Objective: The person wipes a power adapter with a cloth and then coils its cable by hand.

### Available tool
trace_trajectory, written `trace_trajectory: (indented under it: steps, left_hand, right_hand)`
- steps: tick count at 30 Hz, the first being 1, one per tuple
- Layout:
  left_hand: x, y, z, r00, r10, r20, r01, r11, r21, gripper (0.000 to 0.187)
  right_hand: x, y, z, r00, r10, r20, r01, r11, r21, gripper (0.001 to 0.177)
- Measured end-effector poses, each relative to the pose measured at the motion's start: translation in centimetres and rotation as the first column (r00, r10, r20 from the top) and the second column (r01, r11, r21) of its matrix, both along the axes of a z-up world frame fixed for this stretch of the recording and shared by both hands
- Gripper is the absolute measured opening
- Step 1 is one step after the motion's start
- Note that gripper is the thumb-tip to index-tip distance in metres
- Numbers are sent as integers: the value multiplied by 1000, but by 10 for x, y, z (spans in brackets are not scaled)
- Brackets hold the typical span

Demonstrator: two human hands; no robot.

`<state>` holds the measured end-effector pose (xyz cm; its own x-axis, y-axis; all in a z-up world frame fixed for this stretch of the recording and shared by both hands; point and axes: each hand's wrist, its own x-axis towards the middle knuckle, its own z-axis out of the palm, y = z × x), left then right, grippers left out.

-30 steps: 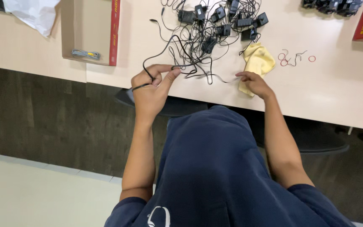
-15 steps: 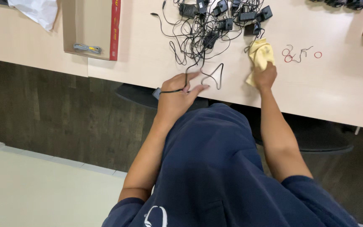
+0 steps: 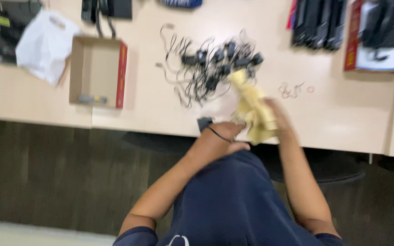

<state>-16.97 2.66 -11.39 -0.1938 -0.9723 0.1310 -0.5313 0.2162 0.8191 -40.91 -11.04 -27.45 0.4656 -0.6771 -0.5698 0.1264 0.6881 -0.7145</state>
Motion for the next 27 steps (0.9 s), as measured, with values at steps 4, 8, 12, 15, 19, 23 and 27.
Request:
trace_trajectory:
  steps: [4,8,12,15,19,23,27]
  left_hand:
    - [-22,-9,1,963,-251,94,257,965,-48,51]
    - [-15,-15,7,803,-539,254,477,837,268,44]
    - [-3,11,1,691,-670,272,619,742,256,60]
    - [-5,34,-13,633,-706,319,603,707,369,72]
    - [22,58,-19,774,-622,116,500,714,490,72]
    - [63,74,7,921,-350,-169,388,800,458,62]
    - [101,82,25,820,-177,-544,406,850,335,85]
  right_hand:
    - [48,33,-11,992,124,-40,-116,982,151,52]
    - [79,68,35,872,189,451,-379,845,379,63]
    - [110,84,105,828,255,500,-356,927,116,80]
    - [128,91,134,822,299,485,-352,936,21,94]
    - [136,103,130,902,264,342,-238,964,-115,97]
    - [125,106,125,925,105,366,-19,972,-232,103]
    - [132,107,160,944,-11,329,157,893,-422,105]
